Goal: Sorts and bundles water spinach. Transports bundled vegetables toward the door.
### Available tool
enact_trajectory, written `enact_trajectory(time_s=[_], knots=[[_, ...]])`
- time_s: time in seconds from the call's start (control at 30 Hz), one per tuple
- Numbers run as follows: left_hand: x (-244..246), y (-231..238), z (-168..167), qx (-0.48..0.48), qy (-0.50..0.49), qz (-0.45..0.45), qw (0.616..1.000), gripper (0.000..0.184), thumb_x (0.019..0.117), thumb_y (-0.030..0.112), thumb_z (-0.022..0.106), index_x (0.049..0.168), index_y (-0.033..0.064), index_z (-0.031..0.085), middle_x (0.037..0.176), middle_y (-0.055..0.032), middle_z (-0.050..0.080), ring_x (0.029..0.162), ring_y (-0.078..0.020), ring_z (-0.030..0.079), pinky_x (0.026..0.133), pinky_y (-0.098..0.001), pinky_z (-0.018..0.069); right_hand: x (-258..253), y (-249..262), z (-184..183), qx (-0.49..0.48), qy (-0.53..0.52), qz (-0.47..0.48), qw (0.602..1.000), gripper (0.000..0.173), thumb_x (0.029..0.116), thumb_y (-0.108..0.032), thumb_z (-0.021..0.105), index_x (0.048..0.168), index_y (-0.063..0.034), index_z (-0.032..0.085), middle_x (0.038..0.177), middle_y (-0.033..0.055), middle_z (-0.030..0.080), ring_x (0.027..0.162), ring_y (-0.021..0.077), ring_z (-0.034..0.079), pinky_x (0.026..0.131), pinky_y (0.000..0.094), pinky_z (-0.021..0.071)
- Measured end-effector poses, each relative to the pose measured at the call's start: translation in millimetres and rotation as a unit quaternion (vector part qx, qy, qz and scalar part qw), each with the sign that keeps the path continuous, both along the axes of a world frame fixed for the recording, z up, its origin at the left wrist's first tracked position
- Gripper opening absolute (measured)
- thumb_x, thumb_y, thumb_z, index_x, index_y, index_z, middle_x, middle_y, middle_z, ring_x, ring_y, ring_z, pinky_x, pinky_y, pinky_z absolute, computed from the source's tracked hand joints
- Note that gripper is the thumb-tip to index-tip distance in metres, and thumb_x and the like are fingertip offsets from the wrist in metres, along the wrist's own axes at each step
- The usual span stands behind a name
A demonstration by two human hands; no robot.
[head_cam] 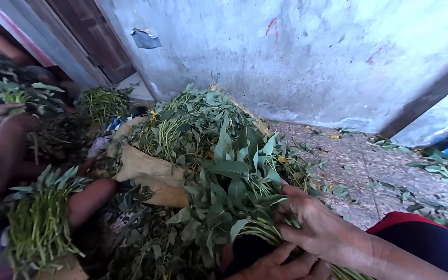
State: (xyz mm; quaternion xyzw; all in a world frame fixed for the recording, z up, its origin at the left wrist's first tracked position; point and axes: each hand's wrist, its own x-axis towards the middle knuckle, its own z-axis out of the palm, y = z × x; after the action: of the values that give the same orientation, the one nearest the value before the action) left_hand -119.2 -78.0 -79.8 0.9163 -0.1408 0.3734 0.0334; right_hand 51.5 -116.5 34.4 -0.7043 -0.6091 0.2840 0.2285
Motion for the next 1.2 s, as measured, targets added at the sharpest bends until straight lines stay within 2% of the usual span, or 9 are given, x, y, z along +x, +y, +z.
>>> enact_trajectory(time_s=[0.07, 0.17, 0.37, 0.47, 0.57, 0.73, 0.9, 1.03, 1.2], knots=[[-0.1, 0.3, 0.5, -0.003, 0.000, -0.001, 1.000, 0.031, 0.1050, 0.011, 0.049, 0.126, 0.0156, 0.071, 0.131, -0.0019, 0.070, 0.130, -0.0194, 0.059, 0.117, -0.0442, 0.0344, -3.9, -1.5, -3.5, 0.037, -0.066, 0.003, 0.997, 0.023, 0.0843, -0.033, 0.068, 0.101, -0.0176, 0.072, 0.105, 0.0039, 0.064, 0.101, 0.0203, 0.063, 0.083, 0.0429, 0.0557], [-0.4, 1.1, 0.5, -0.005, -0.002, -0.001, 1.000, 0.031, 0.1046, 0.009, 0.049, 0.125, 0.0146, 0.071, 0.128, -0.0020, 0.071, 0.128, -0.0191, 0.060, 0.117, -0.0436, 0.0352, -8.2, -3.2, -16.2, 0.107, -0.127, -0.001, 0.986, 0.024, 0.0870, -0.037, 0.064, 0.099, -0.0196, 0.074, 0.102, 0.0029, 0.067, 0.104, 0.0227, 0.065, 0.082, 0.0456, 0.0574], [-0.7, 0.6, -2.7, -0.018, 0.005, -0.012, 1.000, 0.030, 0.1048, 0.012, 0.051, 0.129, 0.0122, 0.069, 0.133, -0.0060, 0.069, 0.133, -0.0248, 0.058, 0.119, -0.0489, 0.0352, 5.2, -3.4, -17.8, 0.101, 0.036, -0.020, 0.994, 0.013, 0.0909, -0.032, 0.072, 0.094, -0.0227, 0.080, 0.095, -0.0057, 0.069, 0.087, 0.0035, 0.067, 0.078, 0.0258, 0.0595], [2.5, -2.2, 6.2, -0.023, 0.003, 0.034, 0.999, 0.031, 0.1049, 0.013, 0.052, 0.132, 0.0142, 0.067, 0.135, -0.0062, 0.067, 0.132, -0.0238, 0.058, 0.117, -0.0434, 0.0388, 20.2, -4.6, -7.2, 0.089, 0.058, 0.028, 0.994, 0.016, 0.0944, -0.030, 0.069, 0.096, -0.0186, 0.079, 0.092, -0.0062, 0.072, 0.085, 0.0018, 0.068, 0.077, 0.0228, 0.0587], [9.0, -6.4, 14.5, 0.028, 0.004, 0.091, 0.995, 0.033, 0.1052, 0.010, 0.047, 0.129, 0.0135, 0.069, 0.133, -0.0035, 0.070, 0.132, -0.0217, 0.059, 0.116, -0.0454, 0.0369, 24.4, -5.2, 0.6, 0.156, -0.111, 0.116, 0.975, 0.010, 0.0891, -0.021, 0.065, 0.086, -0.0157, 0.073, 0.082, -0.0038, 0.069, 0.076, 0.0076, 0.067, 0.066, 0.0289, 0.0580], [12.9, -7.1, 14.4, 0.041, 0.000, 0.085, 0.996, 0.031, 0.1037, 0.008, 0.047, 0.121, 0.0138, 0.072, 0.126, -0.0013, 0.073, 0.126, -0.0191, 0.062, 0.110, -0.0383, 0.0418, 12.0, -8.9, 19.9, 0.183, -0.424, 0.210, 0.862, 0.013, 0.0853, -0.003, 0.061, 0.072, -0.0062, 0.060, 0.072, 0.0098, 0.059, 0.066, 0.0287, 0.065, 0.048, 0.0395, 0.0515], [12.7, -7.0, 13.9, 0.003, -0.018, 0.037, 0.999, 0.027, 0.1012, 0.005, 0.049, 0.107, 0.0075, 0.075, 0.114, -0.0054, 0.076, 0.116, -0.0201, 0.068, 0.113, -0.0353, 0.0424, 4.3, -17.4, 9.9, 0.187, -0.482, 0.228, 0.825, 0.025, 0.0911, 0.002, 0.049, 0.068, -0.0031, 0.057, 0.069, 0.0121, 0.057, 0.060, 0.0284, 0.062, 0.043, 0.0370, 0.0444], [12.9, -4.0, 12.5, -0.010, -0.017, 0.014, 1.000, 0.027, 0.1017, 0.007, 0.050, 0.110, 0.0088, 0.075, 0.114, -0.0038, 0.076, 0.116, -0.0179, 0.067, 0.111, -0.0313, 0.0417, 7.3, -18.0, 7.8, 0.219, -0.453, 0.252, 0.826, 0.021, 0.0961, 0.001, 0.045, 0.082, -0.0040, 0.060, 0.070, 0.0104, 0.057, 0.060, 0.0277, 0.061, 0.044, 0.0367, 0.0462], [14.6, -12.7, 13.2, 0.017, 0.041, 0.032, 0.999, 0.031, 0.1030, 0.006, 0.047, 0.113, 0.0147, 0.075, 0.106, 0.0002, 0.077, 0.105, -0.0158, 0.070, 0.097, -0.0303, 0.0513, 3.6, -22.3, 10.2, 0.239, -0.473, 0.291, 0.797, 0.029, 0.0971, 0.004, 0.041, 0.073, -0.0031, 0.057, 0.072, 0.0093, 0.054, 0.064, 0.0252, 0.056, 0.046, 0.0351, 0.0375]])
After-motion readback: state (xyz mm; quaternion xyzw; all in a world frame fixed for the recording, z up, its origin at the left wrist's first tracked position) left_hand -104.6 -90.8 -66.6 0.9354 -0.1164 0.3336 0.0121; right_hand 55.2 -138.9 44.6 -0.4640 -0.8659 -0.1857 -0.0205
